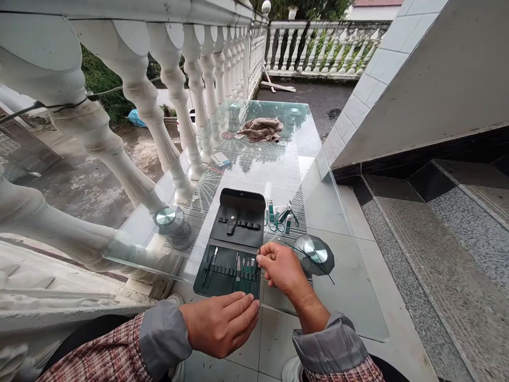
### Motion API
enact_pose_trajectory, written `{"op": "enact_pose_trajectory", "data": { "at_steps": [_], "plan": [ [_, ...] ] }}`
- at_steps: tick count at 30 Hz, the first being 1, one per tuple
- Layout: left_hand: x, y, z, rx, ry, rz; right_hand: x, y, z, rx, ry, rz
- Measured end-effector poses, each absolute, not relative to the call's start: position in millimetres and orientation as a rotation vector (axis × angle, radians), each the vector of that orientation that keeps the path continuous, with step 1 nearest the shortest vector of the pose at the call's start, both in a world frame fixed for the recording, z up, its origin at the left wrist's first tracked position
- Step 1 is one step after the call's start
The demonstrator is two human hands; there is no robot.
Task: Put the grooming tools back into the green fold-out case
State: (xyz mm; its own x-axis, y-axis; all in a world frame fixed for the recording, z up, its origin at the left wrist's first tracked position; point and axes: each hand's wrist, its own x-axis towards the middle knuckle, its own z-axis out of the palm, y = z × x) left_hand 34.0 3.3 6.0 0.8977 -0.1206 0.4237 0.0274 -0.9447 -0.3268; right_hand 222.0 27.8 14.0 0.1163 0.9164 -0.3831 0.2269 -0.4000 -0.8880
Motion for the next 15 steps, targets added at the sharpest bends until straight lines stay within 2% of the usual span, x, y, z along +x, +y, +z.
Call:
{"op": "enact_pose_trajectory", "data": {
  "at_steps": [4,10,15],
  "plan": [
    [34.1,3.0,6.5,-2.738,0.064,-0.653,225.0,28.8,13.6,-1.846,-1.227,1.245],
    [33.2,2.2,5.8,-2.738,0.065,-0.613,231.2,27.6,16.3,-1.909,-1.555,0.869],
    [32.8,1.4,4.0,-2.738,0.059,-0.588,230.8,27.3,17.2,-1.885,-1.735,0.684]
  ]
}}
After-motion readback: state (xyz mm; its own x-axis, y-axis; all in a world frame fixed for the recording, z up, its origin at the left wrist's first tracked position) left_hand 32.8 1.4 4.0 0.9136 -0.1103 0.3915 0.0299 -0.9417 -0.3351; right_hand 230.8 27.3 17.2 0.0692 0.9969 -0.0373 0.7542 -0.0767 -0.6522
